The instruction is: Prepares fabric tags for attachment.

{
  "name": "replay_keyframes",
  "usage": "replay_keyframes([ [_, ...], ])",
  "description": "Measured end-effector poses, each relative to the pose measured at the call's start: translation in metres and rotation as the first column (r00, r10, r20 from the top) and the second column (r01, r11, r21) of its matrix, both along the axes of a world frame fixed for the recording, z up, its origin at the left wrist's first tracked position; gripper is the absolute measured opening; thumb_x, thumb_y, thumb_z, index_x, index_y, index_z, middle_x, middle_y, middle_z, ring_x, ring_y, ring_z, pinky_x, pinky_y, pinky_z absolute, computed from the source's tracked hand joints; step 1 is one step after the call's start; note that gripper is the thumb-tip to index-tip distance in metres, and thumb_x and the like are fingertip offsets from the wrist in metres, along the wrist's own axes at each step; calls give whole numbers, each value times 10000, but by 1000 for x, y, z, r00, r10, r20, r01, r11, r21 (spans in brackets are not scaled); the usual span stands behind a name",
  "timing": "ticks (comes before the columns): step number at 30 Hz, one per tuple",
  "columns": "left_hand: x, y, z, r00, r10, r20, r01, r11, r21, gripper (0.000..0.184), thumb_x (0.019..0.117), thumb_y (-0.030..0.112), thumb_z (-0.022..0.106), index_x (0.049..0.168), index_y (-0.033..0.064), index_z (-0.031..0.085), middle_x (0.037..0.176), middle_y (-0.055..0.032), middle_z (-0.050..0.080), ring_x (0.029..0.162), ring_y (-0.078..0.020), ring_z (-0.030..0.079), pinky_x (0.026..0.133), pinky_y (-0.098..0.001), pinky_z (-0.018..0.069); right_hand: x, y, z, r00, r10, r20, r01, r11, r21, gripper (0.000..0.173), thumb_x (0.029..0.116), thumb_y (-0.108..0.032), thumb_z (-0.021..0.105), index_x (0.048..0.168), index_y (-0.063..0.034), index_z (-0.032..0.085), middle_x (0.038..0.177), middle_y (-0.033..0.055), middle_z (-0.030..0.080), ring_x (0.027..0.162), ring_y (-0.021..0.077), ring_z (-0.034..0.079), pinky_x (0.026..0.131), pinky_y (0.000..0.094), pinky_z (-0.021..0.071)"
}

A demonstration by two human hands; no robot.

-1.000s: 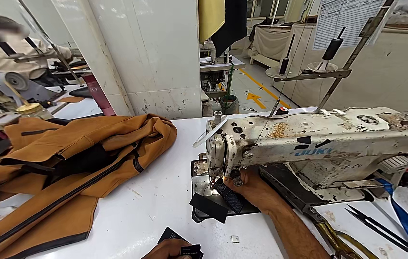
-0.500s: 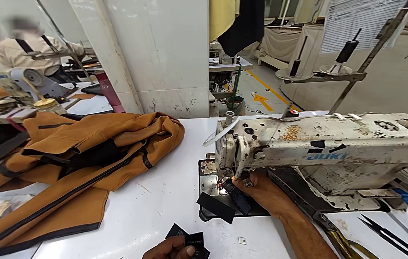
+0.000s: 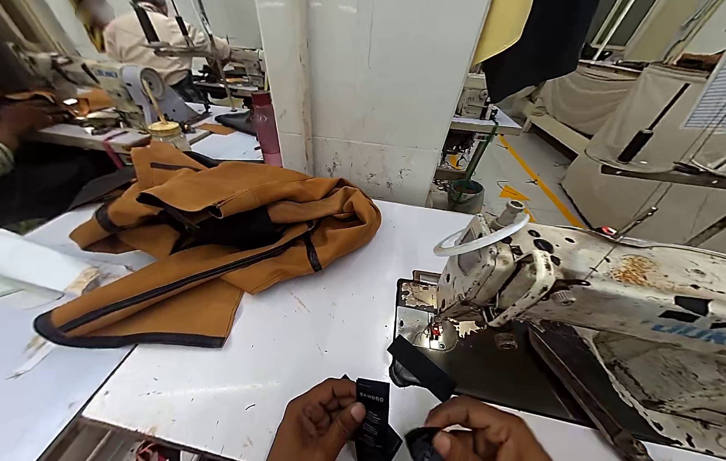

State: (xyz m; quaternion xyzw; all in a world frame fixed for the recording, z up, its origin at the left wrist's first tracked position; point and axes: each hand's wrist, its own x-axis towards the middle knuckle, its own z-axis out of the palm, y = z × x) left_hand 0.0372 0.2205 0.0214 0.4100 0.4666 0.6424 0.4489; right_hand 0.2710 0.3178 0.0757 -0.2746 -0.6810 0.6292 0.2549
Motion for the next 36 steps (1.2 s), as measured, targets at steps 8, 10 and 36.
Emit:
replay_keyframes([
  [8,1,0,-3,986,78,147,-76,997,-25,148,997,-21,596,1132,-46,650,949,-124,722,833,-178,723,772,-338,627,-44,-23,-29,845,-491,213,264,728,632,246,977,-165,679,1187,-49,732,1124,79,744,1016,173,717,896,345,599],
  [10,1,1,-2,988,71,134,-67,997,-34,156,995,-21,598,1141,-51,648,953,-126,721,838,-179,722,775,-336,624,-48,-22,-28,841,-528,119,295,631,718,208,972,-173,684,1132,-65,763,1130,94,735,1083,212,685,942,353,568],
  [36,1,-1,-2,1000,8,18,-8,1000,-27,172,1002,-3,604,1165,-46,637,995,-121,732,873,-181,729,808,-330,625,-56,-20,-8,975,-221,12,220,975,42,314,943,21,689,1248,48,618,975,101,780,824,188,759,751,339,644],
])
